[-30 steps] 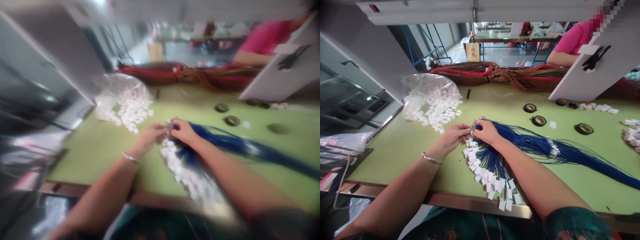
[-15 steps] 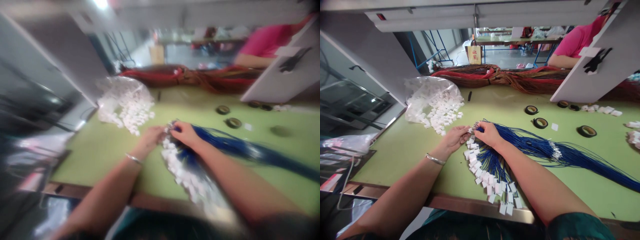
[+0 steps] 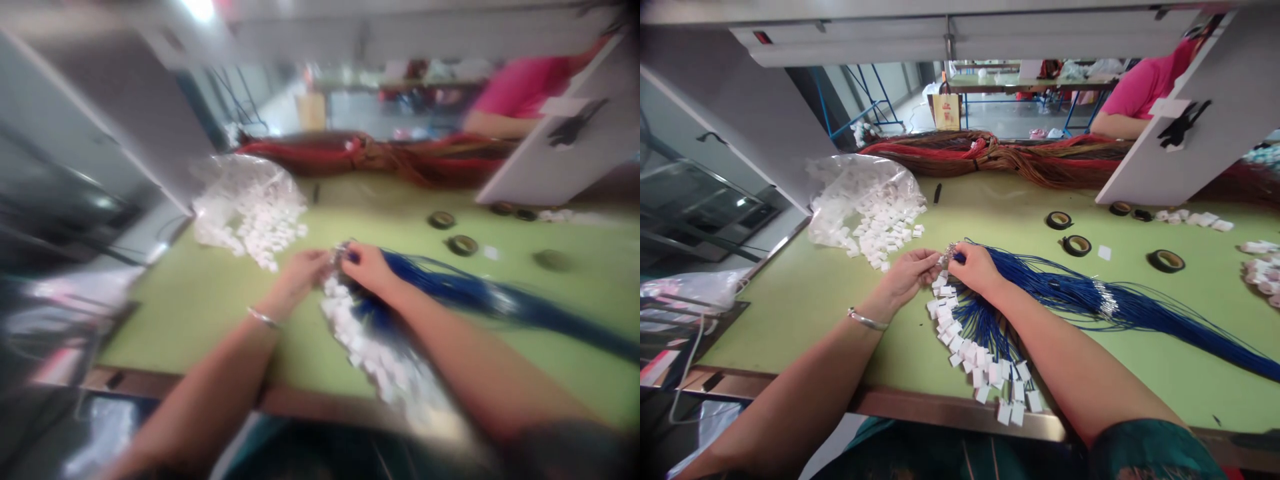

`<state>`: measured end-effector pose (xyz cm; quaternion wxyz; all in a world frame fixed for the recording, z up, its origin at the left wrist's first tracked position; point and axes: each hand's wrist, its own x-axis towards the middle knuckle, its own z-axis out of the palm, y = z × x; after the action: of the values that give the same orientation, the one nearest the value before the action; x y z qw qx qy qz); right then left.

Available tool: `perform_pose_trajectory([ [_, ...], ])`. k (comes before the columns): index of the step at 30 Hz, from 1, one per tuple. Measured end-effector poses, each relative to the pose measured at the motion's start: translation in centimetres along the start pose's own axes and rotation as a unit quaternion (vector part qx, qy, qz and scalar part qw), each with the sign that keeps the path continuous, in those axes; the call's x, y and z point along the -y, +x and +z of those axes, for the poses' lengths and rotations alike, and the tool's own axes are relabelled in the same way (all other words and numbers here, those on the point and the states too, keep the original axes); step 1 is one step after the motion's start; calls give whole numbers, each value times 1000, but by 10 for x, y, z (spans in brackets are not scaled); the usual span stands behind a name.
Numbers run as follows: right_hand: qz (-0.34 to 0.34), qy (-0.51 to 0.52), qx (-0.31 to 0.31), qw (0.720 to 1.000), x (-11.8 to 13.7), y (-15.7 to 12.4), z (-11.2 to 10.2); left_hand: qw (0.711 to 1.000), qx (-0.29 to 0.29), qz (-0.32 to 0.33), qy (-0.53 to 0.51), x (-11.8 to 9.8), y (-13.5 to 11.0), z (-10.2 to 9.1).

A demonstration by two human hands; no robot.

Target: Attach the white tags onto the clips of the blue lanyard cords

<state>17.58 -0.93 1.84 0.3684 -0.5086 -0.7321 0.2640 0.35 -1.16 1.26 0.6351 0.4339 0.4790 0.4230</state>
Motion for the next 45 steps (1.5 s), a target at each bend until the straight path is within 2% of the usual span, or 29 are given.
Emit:
perform_pose_trajectory([
  [5, 3, 64, -1, 998, 2, -1, -3, 997, -4, -26, -73, -2, -1, 4],
  [16, -4, 21, 9, 1000, 3, -1, -2, 997, 21, -28, -65, 1, 0, 3],
  [19, -5, 7, 6, 1000, 2, -1, 0, 999, 16, -20, -47, 3, 0, 4],
  [24, -14, -28, 8, 999, -1, -2, 4, 999, -9, 18, 41, 10, 1, 5],
  [31, 35, 6, 51, 998, -4, 4, -6, 997, -13, 26, 74, 13, 0, 6],
  [34, 16, 12, 72, 997, -5, 4, -8, 997, -9, 24, 79, 14, 1, 6],
  [37, 7, 23, 86, 996, -5, 3, -8, 996, 8, 16, 86, 15, 2, 5],
  [41, 44, 74, 120, 989, -6, 3, -10, 991, 53, 14, 126, 11, -3, 6],
  [45, 77, 131, 72, 986, -5, 4, -9, 965, 104, 39, 238, -8, -18, 6],
])
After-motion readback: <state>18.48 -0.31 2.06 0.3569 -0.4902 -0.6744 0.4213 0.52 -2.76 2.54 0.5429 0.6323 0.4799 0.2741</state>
